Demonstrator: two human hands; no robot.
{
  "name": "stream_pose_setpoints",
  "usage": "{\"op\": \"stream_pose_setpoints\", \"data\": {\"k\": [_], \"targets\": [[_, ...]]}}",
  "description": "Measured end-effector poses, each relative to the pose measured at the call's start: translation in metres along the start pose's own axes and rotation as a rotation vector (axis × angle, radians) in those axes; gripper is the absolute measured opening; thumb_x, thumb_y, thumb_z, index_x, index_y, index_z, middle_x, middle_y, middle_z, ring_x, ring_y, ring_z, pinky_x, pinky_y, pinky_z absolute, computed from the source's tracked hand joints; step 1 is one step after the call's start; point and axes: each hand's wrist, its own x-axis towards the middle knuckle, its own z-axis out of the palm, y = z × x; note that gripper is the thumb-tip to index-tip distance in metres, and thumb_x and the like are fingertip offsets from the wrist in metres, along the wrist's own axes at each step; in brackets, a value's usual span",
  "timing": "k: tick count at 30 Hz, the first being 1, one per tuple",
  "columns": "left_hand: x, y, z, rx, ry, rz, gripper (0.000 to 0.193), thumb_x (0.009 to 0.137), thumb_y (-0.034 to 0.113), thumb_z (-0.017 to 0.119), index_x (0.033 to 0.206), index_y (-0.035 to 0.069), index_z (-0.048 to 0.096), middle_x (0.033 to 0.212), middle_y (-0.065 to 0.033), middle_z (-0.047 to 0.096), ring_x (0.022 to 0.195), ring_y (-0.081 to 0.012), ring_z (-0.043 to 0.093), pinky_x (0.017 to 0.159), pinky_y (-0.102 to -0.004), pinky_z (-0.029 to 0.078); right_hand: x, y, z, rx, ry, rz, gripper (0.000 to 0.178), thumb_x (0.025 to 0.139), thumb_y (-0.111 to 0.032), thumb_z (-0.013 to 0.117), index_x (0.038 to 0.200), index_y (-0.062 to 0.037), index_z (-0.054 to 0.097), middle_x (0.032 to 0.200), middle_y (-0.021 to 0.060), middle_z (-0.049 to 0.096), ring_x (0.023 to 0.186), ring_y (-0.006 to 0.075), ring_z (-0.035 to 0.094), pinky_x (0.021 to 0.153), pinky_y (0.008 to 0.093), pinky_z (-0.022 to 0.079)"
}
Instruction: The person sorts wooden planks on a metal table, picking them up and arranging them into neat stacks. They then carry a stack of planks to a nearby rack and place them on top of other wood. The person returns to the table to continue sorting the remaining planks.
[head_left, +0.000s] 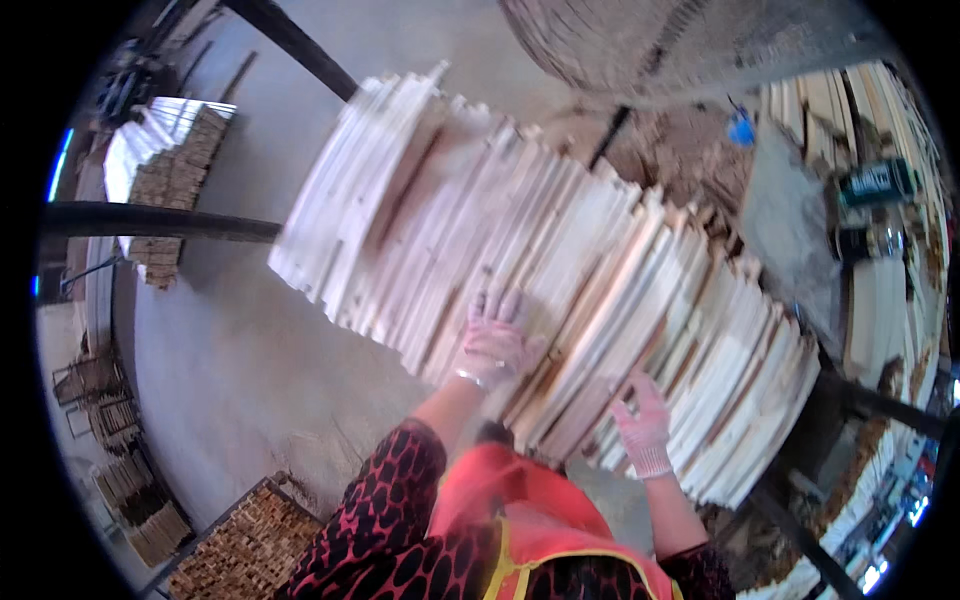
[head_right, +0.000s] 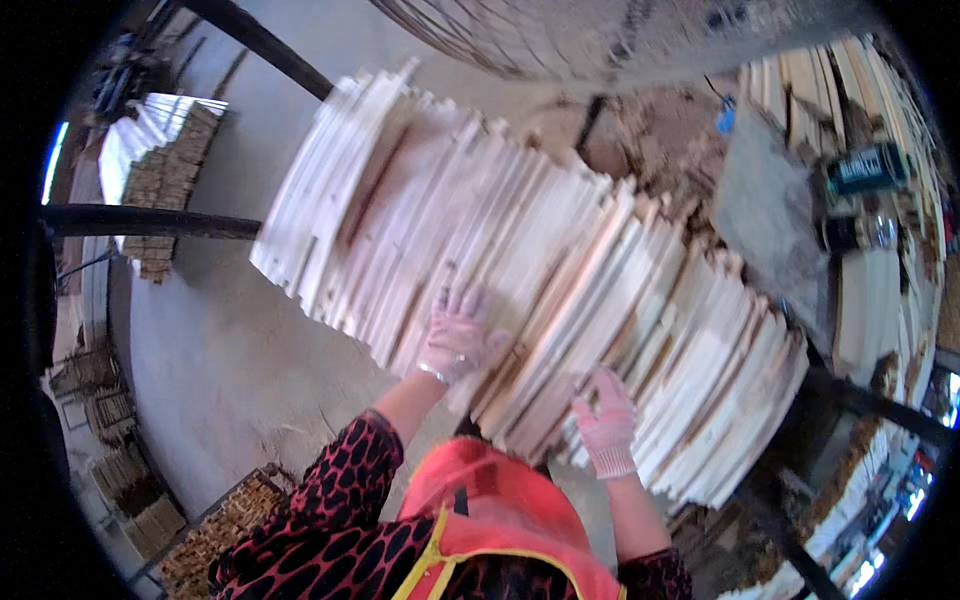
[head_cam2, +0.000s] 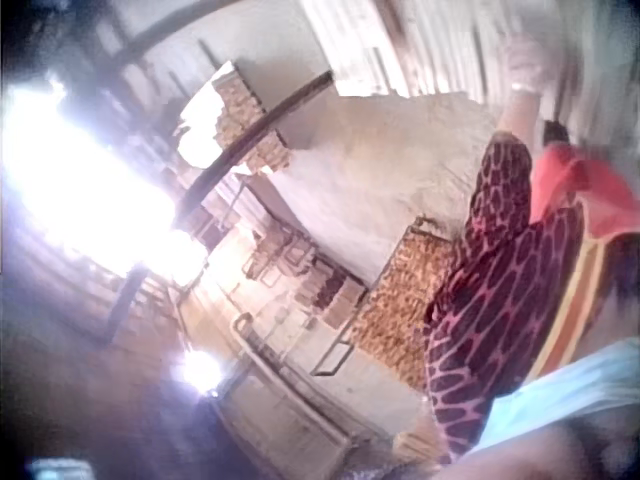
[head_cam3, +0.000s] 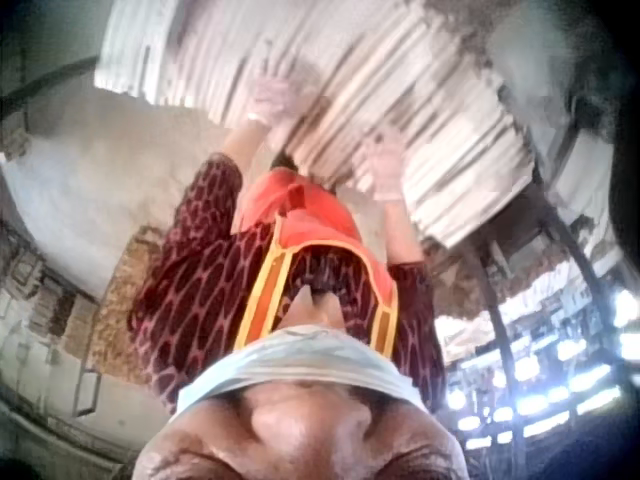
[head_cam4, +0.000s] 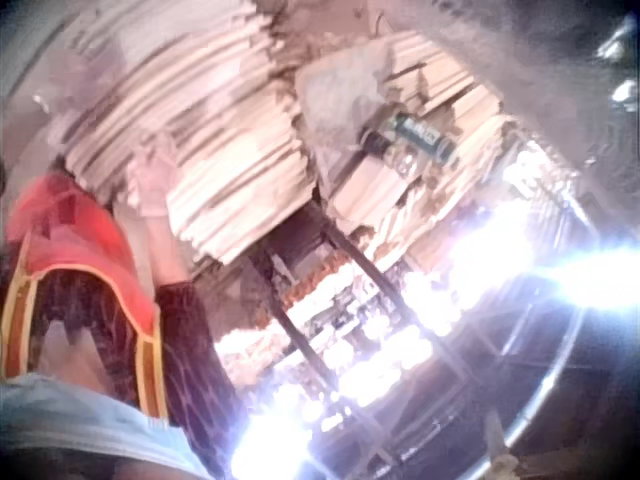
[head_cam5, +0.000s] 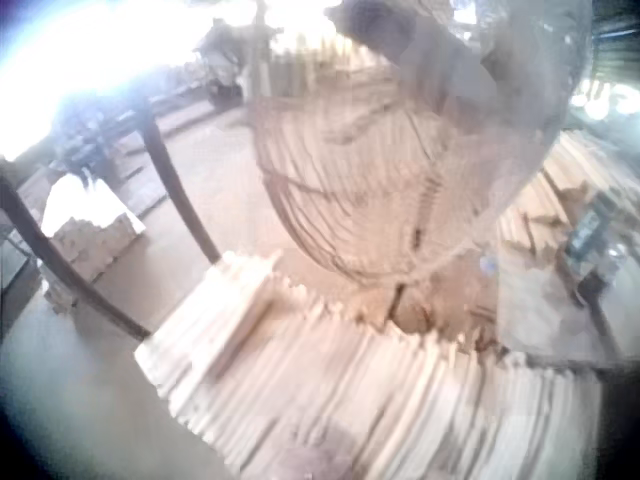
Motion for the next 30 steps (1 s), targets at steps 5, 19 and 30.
{"op": "stream_pose_setpoints", "data": {"k": [5,19,30], "targets": [[0.072,-0.149,-0.038,-0.125,0.529,-0.3,0.075,0.099,0.057,0.059,0.153,0.006,0.048,0.144,-0.016,0.058,0.13,-0.0373,0.056,0.109,-0.0459,0.045,0.022,0.031,0.027,0.077,0.303,0.301,0.085,0.085,-0.024,0.078,0.157,0.0014,0.041,0.156,0.0281,0.047,0.146,0.0429,0.044,0.124,0.0459,0.033],[0.165,-0.263,-0.057,0.236,0.582,-0.347,0.065,0.102,0.058,0.043,0.148,0.013,0.054,0.154,-0.0186,0.053,0.143,-0.038,0.048,0.119,-0.0536,0.034,0.055,-0.028,0.01,-0.156,-0.161,0.432,0.111,0.076,-0.044,0.084,0.159,0.0045,0.029,0.158,0.0299,0.039,0.15,0.0465,0.032,0.127,0.0495,0.027],[0.037,0.073,-0.077,-0.339,-0.11,-0.043,0.113,0.074,0.048,0.091,0.163,0.007,0.036,0.159,-0.0202,0.049,0.145,-0.0372,0.048,0.118,-0.0434,0.043,0.021,0.007,-0.019,-0.007,-0.144,0.407,0.095,0.086,-0.046,0.076,0.16,-0.001,0.036,0.165,0.0236,0.036,0.153,0.0389,0.034,0.127,0.0443,0.031]]}}
